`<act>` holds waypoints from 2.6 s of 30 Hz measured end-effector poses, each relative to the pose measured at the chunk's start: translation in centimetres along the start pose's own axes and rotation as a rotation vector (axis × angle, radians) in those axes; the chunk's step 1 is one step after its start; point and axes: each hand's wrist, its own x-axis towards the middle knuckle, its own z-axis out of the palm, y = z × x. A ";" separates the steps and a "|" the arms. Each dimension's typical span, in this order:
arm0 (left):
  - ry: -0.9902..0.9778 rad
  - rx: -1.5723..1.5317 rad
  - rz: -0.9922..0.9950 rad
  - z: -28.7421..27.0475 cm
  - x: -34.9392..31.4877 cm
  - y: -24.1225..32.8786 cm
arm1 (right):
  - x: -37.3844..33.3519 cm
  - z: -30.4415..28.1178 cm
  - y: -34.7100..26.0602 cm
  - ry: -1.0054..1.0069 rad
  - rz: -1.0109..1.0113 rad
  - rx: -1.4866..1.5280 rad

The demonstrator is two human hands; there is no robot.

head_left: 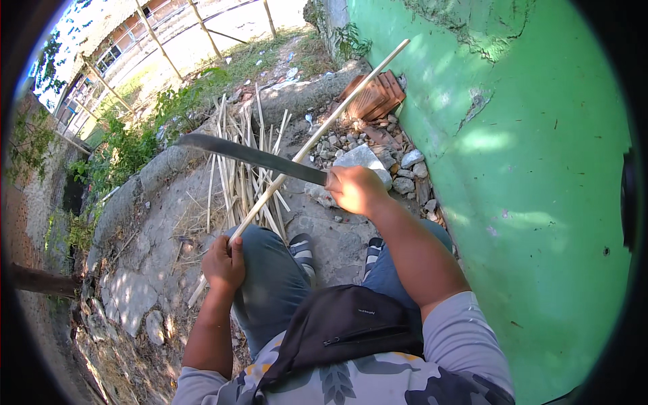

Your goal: The person picks up a machete and a bamboo stick, then repeatedly scrapes the bamboo stick using the blade of the machete.

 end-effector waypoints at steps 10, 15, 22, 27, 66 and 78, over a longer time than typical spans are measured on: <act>0.050 -0.091 -0.033 0.1 -0.6 -0.1 | 0.5 -1.1 0.4 -0.072 0.232 0.079; 0.019 -0.095 -0.081 -0.3 -0.3 0.9 | -0.2 0.2 1.8 0.003 0.205 0.195; 0.054 -0.113 0.039 -0.3 -0.2 -0.5 | -0.5 -0.9 -1.8 -0.124 -0.124 0.009; -0.128 -0.129 -0.136 -2.9 -0.4 -1.0 | -0.8 -3.2 2.5 -0.155 0.205 0.150; -0.057 0.133 -0.035 -2.2 -3.8 -0.5 | -0.2 -0.9 3.4 -0.165 0.428 0.261; -0.078 0.041 -0.020 -2.5 -3.6 -1.1 | -0.1 -1.8 1.1 -0.324 0.230 0.266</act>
